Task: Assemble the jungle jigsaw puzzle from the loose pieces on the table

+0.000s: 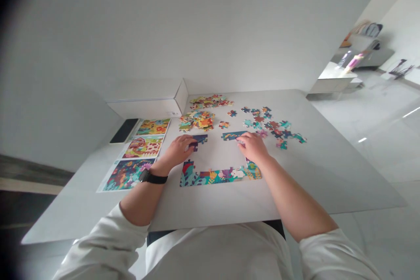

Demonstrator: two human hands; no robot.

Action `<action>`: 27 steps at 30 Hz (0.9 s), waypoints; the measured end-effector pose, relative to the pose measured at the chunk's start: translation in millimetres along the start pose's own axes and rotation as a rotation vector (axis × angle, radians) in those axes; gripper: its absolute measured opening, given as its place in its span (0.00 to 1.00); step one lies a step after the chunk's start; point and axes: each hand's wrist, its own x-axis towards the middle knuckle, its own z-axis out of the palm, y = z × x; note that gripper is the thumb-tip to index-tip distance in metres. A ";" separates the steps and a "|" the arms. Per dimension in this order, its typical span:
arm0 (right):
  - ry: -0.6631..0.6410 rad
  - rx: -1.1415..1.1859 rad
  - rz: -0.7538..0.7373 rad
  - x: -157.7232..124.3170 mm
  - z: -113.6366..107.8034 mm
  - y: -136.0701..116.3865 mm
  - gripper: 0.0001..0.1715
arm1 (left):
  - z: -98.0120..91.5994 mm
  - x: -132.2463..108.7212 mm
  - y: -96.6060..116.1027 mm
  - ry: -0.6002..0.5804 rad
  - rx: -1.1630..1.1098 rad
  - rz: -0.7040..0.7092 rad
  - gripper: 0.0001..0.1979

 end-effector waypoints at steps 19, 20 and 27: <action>-0.064 0.020 0.091 1.6 6.4 -10.7 0.17 | 15.3 -7.5 -25.9 0.069 0.011 0.045 0.22; -0.065 0.025 0.088 1.8 6.9 -10.4 0.17 | 14.9 -7.5 -25.6 0.076 0.003 0.046 0.22; -0.031 0.053 0.050 2.4 5.8 -12.2 0.17 | 6.9 -7.1 -18.2 0.147 -0.092 0.045 0.21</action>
